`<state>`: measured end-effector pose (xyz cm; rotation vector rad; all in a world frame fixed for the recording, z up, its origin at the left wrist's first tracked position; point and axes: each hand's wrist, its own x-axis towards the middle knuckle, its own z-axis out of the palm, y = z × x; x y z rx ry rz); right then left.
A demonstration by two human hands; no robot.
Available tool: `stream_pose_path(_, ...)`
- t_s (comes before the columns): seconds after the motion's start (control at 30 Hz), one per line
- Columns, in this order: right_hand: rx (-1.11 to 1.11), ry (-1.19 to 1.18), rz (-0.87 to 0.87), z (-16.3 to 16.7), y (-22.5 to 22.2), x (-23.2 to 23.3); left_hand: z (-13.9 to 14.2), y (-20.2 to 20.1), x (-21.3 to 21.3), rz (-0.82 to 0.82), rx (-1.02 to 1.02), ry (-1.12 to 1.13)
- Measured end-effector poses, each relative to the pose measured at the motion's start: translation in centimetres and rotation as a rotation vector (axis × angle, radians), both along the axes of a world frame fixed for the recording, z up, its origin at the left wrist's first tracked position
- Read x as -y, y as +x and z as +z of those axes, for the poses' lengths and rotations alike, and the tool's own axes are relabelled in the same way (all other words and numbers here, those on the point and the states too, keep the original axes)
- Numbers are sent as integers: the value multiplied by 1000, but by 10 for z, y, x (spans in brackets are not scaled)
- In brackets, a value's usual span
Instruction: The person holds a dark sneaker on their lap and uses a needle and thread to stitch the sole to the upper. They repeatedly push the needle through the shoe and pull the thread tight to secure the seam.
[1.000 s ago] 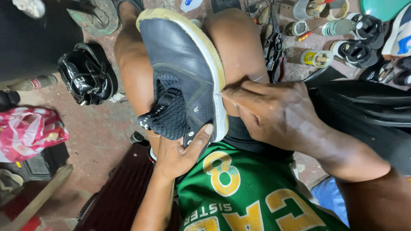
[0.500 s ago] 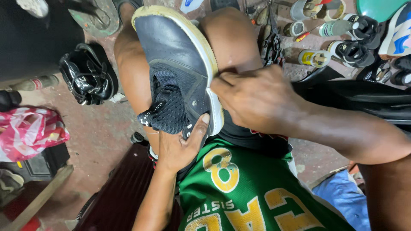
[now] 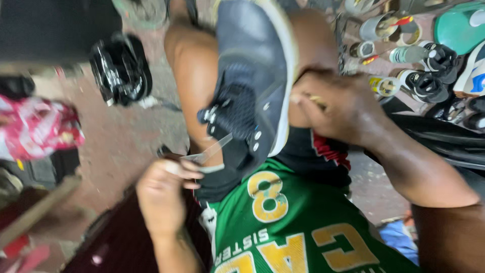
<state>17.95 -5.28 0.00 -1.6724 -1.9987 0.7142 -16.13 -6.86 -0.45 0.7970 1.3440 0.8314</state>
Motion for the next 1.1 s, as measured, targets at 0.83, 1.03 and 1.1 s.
stream_pose_path(0.83,-119,-71,-78,14,-5,-3,-29,35,0,46,518,-26)
stream_pose_path(1.03,-18,-29,94,18,4,-6,-36,83,-24,-527,-278,574)
stream_pose_path(1.1,37,-6,109,18,8,-7,-39,92,-33,-578,-262,513)
